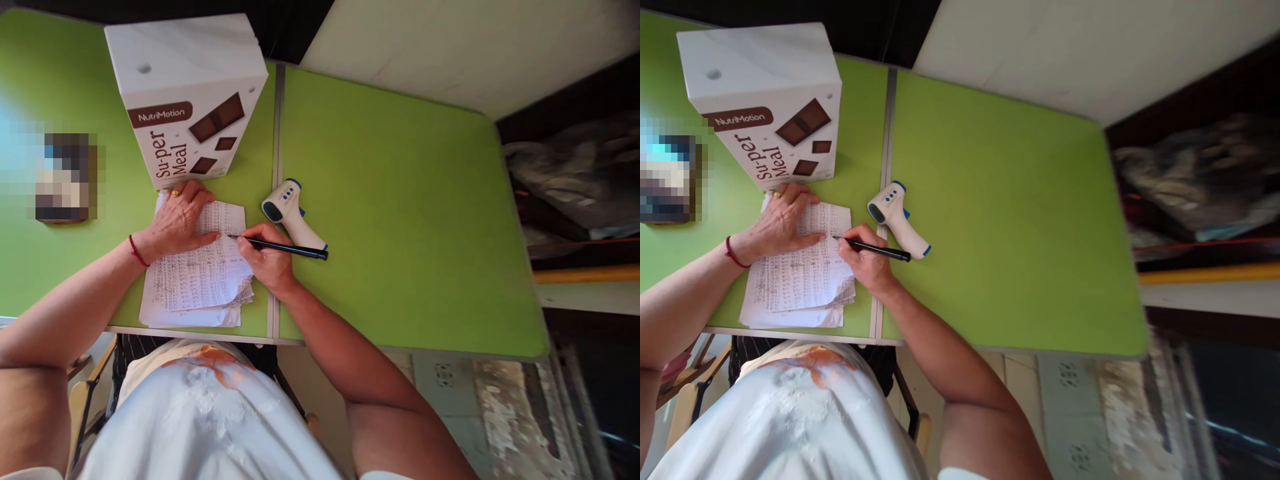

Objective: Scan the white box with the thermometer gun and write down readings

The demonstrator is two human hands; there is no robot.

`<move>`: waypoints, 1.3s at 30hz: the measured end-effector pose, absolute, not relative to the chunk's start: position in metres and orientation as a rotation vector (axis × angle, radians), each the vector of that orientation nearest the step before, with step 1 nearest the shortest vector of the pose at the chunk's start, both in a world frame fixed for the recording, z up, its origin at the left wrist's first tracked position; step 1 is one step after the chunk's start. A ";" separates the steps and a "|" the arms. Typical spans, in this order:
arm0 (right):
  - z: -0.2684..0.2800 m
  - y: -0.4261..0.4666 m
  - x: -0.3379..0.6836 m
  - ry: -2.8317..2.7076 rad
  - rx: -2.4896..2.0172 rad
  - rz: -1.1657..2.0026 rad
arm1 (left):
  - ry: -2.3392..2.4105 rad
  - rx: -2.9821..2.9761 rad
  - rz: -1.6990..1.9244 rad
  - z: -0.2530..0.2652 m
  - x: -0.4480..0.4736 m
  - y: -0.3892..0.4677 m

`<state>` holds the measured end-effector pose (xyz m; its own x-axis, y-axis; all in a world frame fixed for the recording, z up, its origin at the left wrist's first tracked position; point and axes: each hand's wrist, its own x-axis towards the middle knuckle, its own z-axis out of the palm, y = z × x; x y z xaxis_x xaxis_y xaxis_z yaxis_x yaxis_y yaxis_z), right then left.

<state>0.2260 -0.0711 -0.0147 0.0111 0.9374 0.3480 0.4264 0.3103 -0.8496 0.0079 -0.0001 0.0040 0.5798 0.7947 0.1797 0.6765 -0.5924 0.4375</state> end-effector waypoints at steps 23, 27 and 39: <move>-0.014 -0.071 0.226 -1.617 -1.284 0.596 | 1.227 2.494 0.465 0.007 0.009 -0.001; -0.015 -0.071 0.227 -1.618 -1.304 0.602 | 1.228 2.493 0.470 0.007 0.009 -0.001; -0.014 -0.072 0.228 -1.595 -1.357 0.662 | 1.227 2.480 0.489 0.006 0.009 0.000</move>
